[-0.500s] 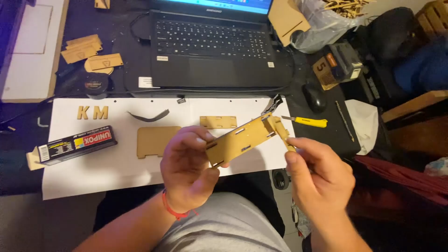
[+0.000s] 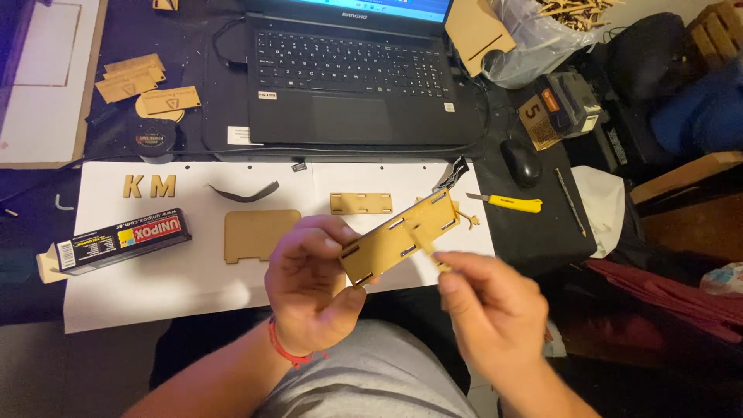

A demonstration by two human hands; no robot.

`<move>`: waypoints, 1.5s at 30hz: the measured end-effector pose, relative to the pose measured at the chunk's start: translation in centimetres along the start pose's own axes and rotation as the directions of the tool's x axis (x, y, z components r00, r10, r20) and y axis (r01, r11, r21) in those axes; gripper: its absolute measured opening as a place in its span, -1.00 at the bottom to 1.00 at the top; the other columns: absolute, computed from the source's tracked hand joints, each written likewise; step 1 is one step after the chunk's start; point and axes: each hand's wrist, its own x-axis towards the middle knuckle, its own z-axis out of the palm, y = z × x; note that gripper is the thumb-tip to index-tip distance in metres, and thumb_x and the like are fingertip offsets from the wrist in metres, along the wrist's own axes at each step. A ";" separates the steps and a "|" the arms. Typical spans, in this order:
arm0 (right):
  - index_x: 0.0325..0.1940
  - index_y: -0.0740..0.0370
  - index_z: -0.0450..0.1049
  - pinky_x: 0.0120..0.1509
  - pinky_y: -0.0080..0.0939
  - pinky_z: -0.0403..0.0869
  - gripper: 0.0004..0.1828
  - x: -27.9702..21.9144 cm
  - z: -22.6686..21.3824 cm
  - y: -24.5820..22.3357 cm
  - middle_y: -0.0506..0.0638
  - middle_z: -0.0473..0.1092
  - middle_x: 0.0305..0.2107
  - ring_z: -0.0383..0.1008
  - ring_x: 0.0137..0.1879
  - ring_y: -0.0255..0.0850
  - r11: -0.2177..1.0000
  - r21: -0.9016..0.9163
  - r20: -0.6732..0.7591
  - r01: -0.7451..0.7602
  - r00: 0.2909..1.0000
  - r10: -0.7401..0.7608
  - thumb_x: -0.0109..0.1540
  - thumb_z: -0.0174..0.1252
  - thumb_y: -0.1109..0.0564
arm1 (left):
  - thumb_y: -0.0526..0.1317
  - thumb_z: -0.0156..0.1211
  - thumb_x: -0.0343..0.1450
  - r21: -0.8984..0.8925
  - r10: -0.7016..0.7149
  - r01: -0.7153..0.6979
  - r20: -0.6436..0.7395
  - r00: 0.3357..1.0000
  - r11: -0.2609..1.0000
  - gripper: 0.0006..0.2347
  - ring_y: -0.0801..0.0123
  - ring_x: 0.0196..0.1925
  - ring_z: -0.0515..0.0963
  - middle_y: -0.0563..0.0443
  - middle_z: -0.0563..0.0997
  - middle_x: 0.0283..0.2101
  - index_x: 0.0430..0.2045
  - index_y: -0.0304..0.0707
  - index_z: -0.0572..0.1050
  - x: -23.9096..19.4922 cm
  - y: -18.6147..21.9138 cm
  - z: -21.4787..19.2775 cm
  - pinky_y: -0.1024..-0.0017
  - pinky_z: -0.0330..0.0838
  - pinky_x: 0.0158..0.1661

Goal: Assembling laser-cut wooden pieces by clearing slots with a small tool and fitting the components together.

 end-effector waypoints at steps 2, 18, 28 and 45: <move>-0.09 0.15 0.56 -0.40 -0.48 0.33 -0.80 -0.4 0.5 -0.1 -0.16 0.41 -0.69 0.32 -0.58 -0.45 1.000 -0.009 0.030 0.018 0.999 -0.018 0.23 0.16 0.11 | -0.38 0.29 0.33 0.012 -0.007 0.007 -0.002 1.000 1.000 -0.70 0.20 -0.24 0.51 -0.24 0.37 -0.07 -0.15 -0.33 0.32 -0.1 0.0 -0.1 0.39 0.69 -0.36; -0.14 0.12 0.59 -0.21 -0.44 0.44 -0.84 -0.5 -0.1 2.0 -0.13 0.58 -0.39 0.53 -0.38 -0.40 0.978 -0.206 -0.052 0.044 0.997 -0.056 0.21 0.18 0.14 | -0.41 0.30 0.33 -0.077 -0.013 0.013 -0.002 1.000 0.997 -0.70 0.13 -0.44 0.55 -0.22 0.37 -0.06 -0.14 -0.33 0.34 0.0 0.1 -0.1 0.35 0.60 -0.39; -0.07 0.25 0.54 -0.25 -0.47 0.36 -0.82 0.4 0.2 1.4 -0.05 0.50 -0.41 0.38 -0.40 -0.42 1.000 -0.016 -0.196 -0.010 0.981 0.006 0.27 0.15 0.20 | -0.37 0.31 0.33 -0.042 -0.018 0.018 -0.014 1.000 0.999 -0.70 0.15 -0.45 0.54 -0.22 0.38 -0.08 -0.15 -0.31 0.33 0.0 -0.1 0.0 0.37 0.61 -0.41; -0.06 0.33 0.50 -0.43 -0.48 0.33 -0.81 1.3 0.7 1.9 -0.04 0.35 -0.61 0.27 -0.51 -0.40 0.965 0.252 -0.202 -0.070 0.972 0.123 0.28 0.13 0.21 | -0.47 0.26 0.30 -0.095 -0.034 0.034 -0.001 0.999 0.995 -0.69 0.12 -0.40 0.53 -0.23 0.37 -0.05 -0.14 -0.34 0.33 0.3 -0.2 0.1 0.33 0.60 -0.36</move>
